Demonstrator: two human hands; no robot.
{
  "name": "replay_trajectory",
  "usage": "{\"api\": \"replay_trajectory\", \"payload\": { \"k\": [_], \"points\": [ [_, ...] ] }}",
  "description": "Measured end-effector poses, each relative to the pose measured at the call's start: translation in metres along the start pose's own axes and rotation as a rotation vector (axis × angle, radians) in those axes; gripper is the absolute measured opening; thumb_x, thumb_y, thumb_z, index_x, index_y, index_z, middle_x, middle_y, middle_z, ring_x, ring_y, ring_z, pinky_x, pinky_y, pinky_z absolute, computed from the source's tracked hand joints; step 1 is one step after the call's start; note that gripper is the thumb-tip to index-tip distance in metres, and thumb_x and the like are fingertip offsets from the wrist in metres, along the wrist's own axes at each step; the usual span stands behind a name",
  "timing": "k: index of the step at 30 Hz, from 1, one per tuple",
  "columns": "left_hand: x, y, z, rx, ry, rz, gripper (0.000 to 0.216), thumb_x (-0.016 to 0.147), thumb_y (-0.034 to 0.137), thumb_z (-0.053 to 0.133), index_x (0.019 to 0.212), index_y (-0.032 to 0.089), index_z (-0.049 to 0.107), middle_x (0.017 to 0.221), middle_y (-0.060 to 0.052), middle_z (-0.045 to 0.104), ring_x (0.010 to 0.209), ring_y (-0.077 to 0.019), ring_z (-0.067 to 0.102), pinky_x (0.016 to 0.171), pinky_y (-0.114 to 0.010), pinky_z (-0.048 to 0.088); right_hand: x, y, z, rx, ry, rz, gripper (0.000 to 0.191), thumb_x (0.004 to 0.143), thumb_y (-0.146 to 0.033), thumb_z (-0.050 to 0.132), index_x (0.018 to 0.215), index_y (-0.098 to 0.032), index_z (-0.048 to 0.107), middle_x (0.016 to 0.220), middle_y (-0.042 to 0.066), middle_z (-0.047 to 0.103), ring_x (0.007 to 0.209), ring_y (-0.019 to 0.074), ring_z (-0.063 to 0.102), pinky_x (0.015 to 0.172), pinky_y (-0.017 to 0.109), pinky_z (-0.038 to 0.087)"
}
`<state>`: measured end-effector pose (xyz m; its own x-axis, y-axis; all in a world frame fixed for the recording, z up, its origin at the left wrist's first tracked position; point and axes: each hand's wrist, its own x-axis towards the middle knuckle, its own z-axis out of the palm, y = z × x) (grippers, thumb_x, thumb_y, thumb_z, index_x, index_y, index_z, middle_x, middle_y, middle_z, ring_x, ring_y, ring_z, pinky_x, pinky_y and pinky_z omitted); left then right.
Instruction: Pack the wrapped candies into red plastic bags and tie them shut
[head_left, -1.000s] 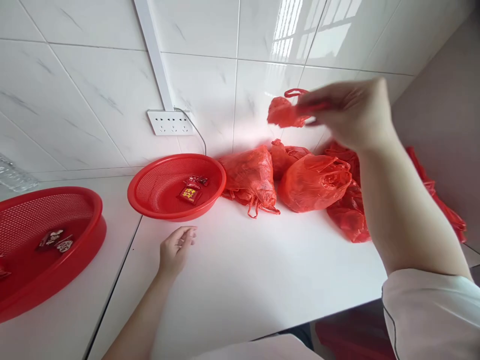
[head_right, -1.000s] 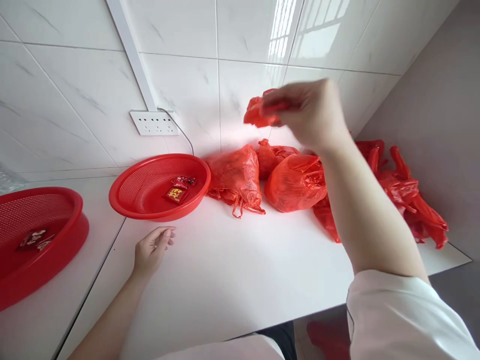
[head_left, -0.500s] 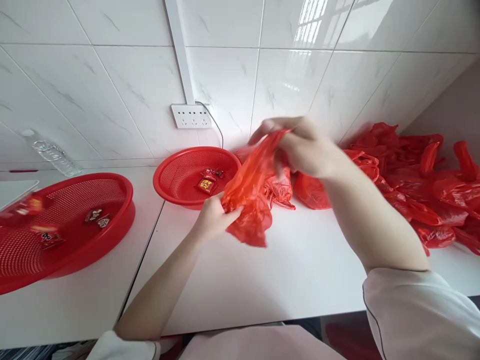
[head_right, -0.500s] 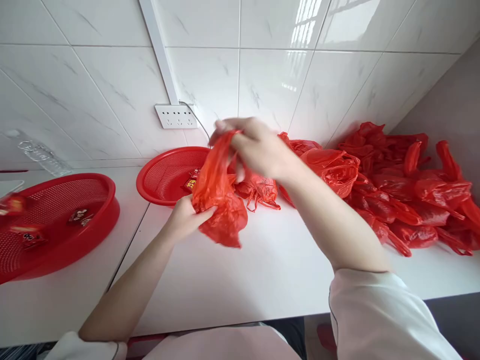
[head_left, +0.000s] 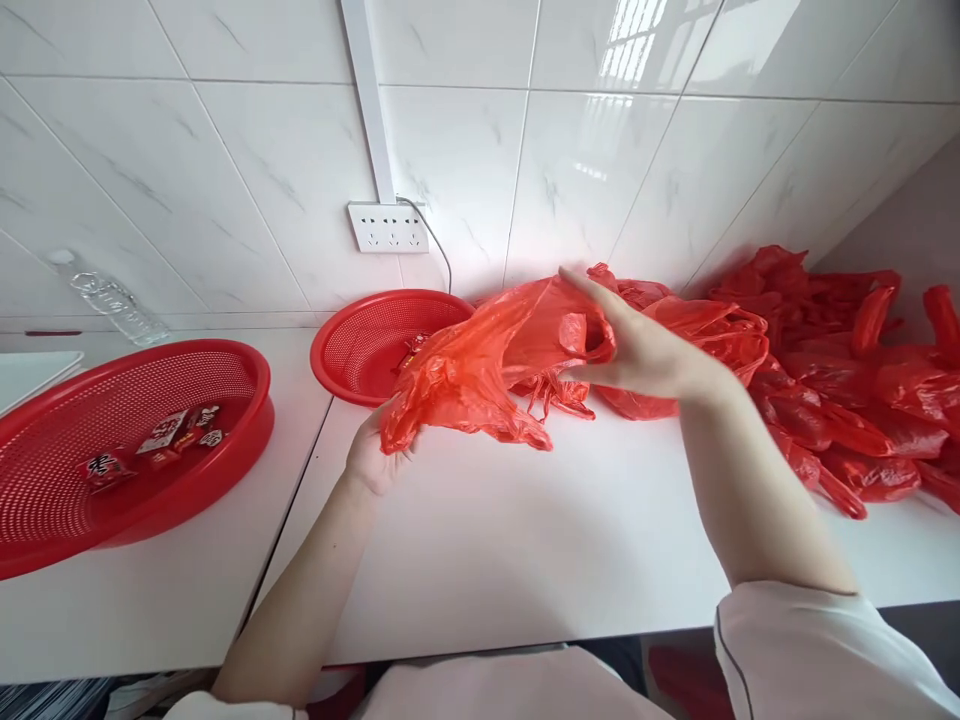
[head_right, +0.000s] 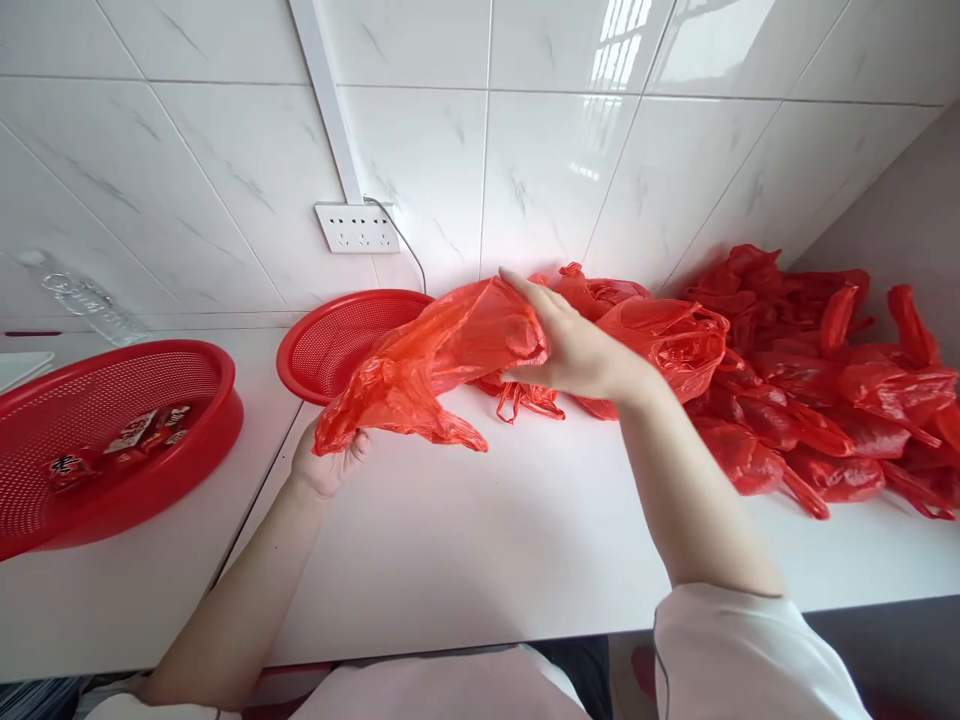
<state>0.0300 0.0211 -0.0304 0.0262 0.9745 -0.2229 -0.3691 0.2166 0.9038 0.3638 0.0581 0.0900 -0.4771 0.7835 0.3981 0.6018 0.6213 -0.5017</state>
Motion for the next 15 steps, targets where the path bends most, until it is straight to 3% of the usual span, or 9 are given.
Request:
{"api": "replay_trajectory", "payload": {
  "k": [2,4,8,10,12,13,14,15],
  "points": [
    [0.002,-0.009,-0.004,-0.012,0.007,-0.007,0.020,0.080,0.038,0.056,0.087,0.021,0.065,0.084,-0.005,0.072,0.065,-0.0140,0.065,0.053,-0.024,0.054,-0.007,-0.009,0.019,-0.011,0.075,-0.045,0.109,0.073,-0.040,0.079,0.157,-0.032,0.010,0.158,0.007,0.030,0.147,0.0336,0.026,0.116,0.053,0.033],
    [0.001,-0.017,-0.005,0.053,-0.029,0.000,0.022,0.079,0.041,0.055,0.085,0.021,0.063,0.081,-0.005,0.071,0.065,-0.0147,0.064,0.052,-0.025,0.053,-0.009,-0.016,0.038,0.048,0.131,-0.032,0.103,0.076,-0.039,0.076,0.156,-0.031,0.011,0.155,0.008,0.035,0.143,0.0323,0.034,0.111,0.051,0.041],
    [-0.007,-0.014,-0.002,0.541,-0.191,-0.015,0.036,0.080,0.052,0.050,0.083,0.020,0.064,0.075,-0.008,0.069,0.063,-0.0204,0.063,0.052,-0.032,0.051,-0.011,-0.017,0.061,0.112,0.071,0.084,0.050,0.083,-0.024,0.064,0.131,-0.028,0.052,0.124,0.003,0.066,0.107,0.0224,0.066,0.089,0.034,0.056],
    [-0.016,0.001,0.002,0.721,-0.113,0.040,0.037,0.081,0.054,0.055,0.087,0.019,0.063,0.079,-0.007,0.068,0.065,-0.0199,0.062,0.054,-0.032,0.050,-0.013,-0.016,0.062,0.070,0.055,0.145,0.038,0.083,-0.017,0.058,0.118,-0.028,0.059,0.108,0.000,0.071,0.087,0.0176,0.069,0.075,0.028,0.056],
    [-0.029,0.018,0.010,0.822,0.115,0.229,0.033,0.084,0.051,0.058,0.096,0.021,0.060,0.091,-0.005,0.067,0.076,-0.0186,0.061,0.063,-0.029,0.050,-0.015,-0.017,0.061,-0.012,0.035,0.195,0.039,0.081,-0.014,0.055,0.117,-0.029,0.059,0.099,-0.001,0.072,0.075,0.0160,0.067,0.063,0.026,0.052],
    [-0.037,0.026,0.017,0.940,0.259,0.421,0.031,0.085,0.049,0.058,0.098,0.021,0.060,0.093,-0.004,0.066,0.080,-0.0181,0.061,0.068,-0.029,0.050,-0.015,-0.018,0.060,-0.058,0.012,0.214,0.039,0.080,-0.014,0.055,0.116,-0.029,0.059,0.095,-0.001,0.072,0.073,0.0163,0.066,0.059,0.025,0.049],
    [-0.045,0.033,0.025,1.037,0.300,0.590,0.027,0.088,0.045,0.056,0.101,0.021,0.061,0.096,-0.004,0.065,0.084,-0.0181,0.061,0.074,-0.030,0.050,-0.015,-0.020,0.059,-0.099,-0.021,0.225,0.038,0.080,-0.015,0.055,0.116,-0.029,0.059,0.092,0.000,0.071,0.073,0.0169,0.065,0.057,0.025,0.047],
    [-0.053,0.036,0.035,1.098,0.214,0.707,0.023,0.091,0.039,0.053,0.103,0.022,0.062,0.099,-0.005,0.066,0.088,-0.0182,0.061,0.079,-0.030,0.050,-0.014,-0.023,0.059,-0.129,-0.056,0.229,0.038,0.080,-0.016,0.055,0.115,-0.029,0.059,0.090,0.000,0.071,0.073,0.0178,0.065,0.056,0.025,0.046]
  ]
}}
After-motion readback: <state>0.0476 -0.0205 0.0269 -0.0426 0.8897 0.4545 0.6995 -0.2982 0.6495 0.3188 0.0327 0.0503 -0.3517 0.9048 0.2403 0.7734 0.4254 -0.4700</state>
